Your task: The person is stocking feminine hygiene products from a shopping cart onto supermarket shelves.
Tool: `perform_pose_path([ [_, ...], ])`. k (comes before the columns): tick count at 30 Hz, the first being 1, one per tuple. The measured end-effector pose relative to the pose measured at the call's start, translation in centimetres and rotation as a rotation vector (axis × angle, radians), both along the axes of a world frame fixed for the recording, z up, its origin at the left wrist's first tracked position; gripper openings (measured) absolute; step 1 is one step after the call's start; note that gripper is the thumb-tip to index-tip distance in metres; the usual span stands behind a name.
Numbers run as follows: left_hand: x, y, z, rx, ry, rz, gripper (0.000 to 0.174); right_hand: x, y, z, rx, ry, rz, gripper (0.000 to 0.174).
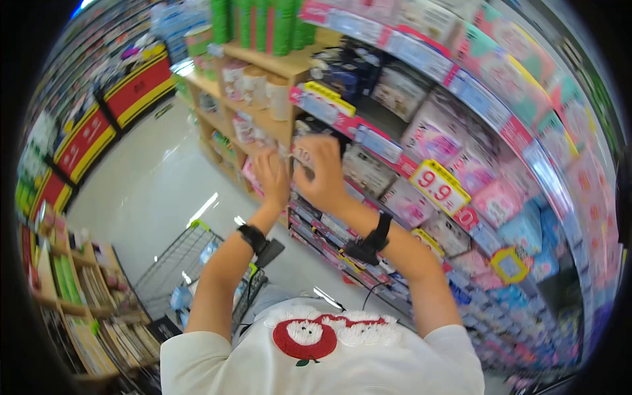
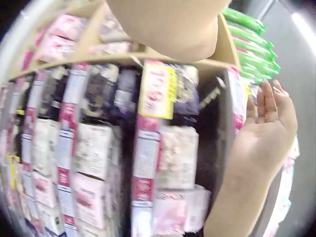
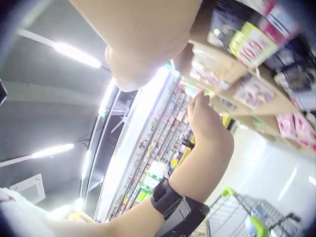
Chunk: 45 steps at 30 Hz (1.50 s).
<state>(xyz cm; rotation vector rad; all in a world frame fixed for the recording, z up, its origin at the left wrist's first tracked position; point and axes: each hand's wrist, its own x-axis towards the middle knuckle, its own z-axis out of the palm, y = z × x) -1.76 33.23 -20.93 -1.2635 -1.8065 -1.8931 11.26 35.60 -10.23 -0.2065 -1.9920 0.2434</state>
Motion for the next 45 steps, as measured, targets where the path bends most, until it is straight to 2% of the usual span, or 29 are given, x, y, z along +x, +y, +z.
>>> perform_pose_path([
  [2, -1.4, -4.3, -8.1, -0.240, -0.115, 0.198, 0.031, -1.7, -2.2, -5.3, -0.170, -0.145, 0.110, 0.034],
  [5, -2.8, -14.1, -15.4, -0.427, -0.250, 0.417, 0.030, -4.4, -6.0, -14.2, -0.447, -0.353, 0.378, 0.028],
  [8, -5.1, -25.1, -21.4, -0.621, -0.453, 0.470, 0.028, -7.7, -10.9, -21.6, -0.671, -0.600, 0.609, 0.023],
  [9, -5.8, -29.1, -22.5, -0.674, -0.512, 0.532, 0.033, -8.6, -12.7, -23.4, -0.698, -0.690, 0.667, 0.023],
  [12, -7.2, -40.0, -25.2, -0.797, -0.937, 0.759, 0.040, -11.5, -17.8, -26.9, -0.736, -0.986, 0.784, 0.024],
  [13, -7.9, -43.6, -25.8, -0.918, -1.059, 0.713, 0.047, -12.7, -19.5, -27.5, -0.736, -1.105, 0.805, 0.025],
  [15, -7.8, -48.9, -27.4, -0.907, -1.193, 0.718, 0.045, -15.1, -22.3, -28.3, -0.727, -1.322, 0.872, 0.030],
  [17, -7.3, -51.3, -25.4, -0.919, -1.279, 0.755, 0.041, -17.8, -25.1, -30.5, -0.649, -1.423, 0.865, 0.033],
  [19, -7.7, -53.8, -25.4, -0.913, -1.347, 0.661, 0.042, -20.5, -27.5, -33.6, -0.627, -1.505, 0.815, 0.034],
  [20, -8.5, -54.8, -25.8, -0.905, -1.376, 0.610, 0.042, -21.7, -28.5, -35.4, -0.641, -1.535, 0.769, 0.034],
  [21, -8.7, -55.6, -26.6, -0.917, -1.321, 0.655, 0.045, -23.0, -29.3, -37.1, -0.655, -1.562, 0.719, 0.034],
  [24, -10.8, -57.7, -29.1, -0.975, -1.455, 0.468, 0.044, -25.9, -31.2, -41.4, -0.514, -1.670, 0.617, 0.039],
  [28, -13.1, -57.6, -33.2, -1.012, -1.533, 0.394, 0.047, -28.7, -33.3, -45.2, -0.562, -1.740, 0.375, 0.048],
  [29, -14.2, -57.4, -34.4, -1.022, -1.527, 0.308, 0.055, -29.0, -33.7, -46.4, -0.682, -1.714, 0.330, 0.048],
  [31, -16.6, -55.8, -37.0, -1.052, -1.485, 0.321, 0.057, -29.6, -34.5, -48.8, -0.909, -1.642, 0.224, 0.049],
  [34, -20.0, -53.1, -40.9, -0.960, -1.489, 0.357, 0.061, -29.6, -34.5, -52.0, -0.959, -1.550, 0.097, 0.048],
  [35, -21.2, -52.1, -40.9, -0.967, -1.468, 0.311, 0.061, -29.5, -34.3, -52.7, -1.115, -1.533, 0.039, 0.048],
  [37, -23.4, -51.0, -40.9, -0.978, -1.408, 0.239, 0.063, -29.9, -32.8, -55.0, -1.323, -1.662, 0.010, 0.052],
  [38, -23.9, -50.9, -41.5, -0.946, -1.421, 0.221, 0.062, -30.0, -32.4, -56.2, -1.436, -1.715, -0.001, 0.054],
  [41, -22.6, -50.2, -45.9, -0.800, -1.500, 0.176, 0.060, -29.2, -33.1, -57.4, -1.603, -1.491, -0.015, 0.059],
  [43, -20.7, -50.2, -49.3, -0.628, -1.604, 0.174, 0.059, -30.2, -34.2, -55.3, -1.741, -1.524, 0.047, 0.063],
  [45, -21.7, -49.8, -44.8, -0.597, -1.716, 0.146, 0.056, -31.0, -35.9, -53.7, -1.795, -1.483, 0.109, 0.066],
])
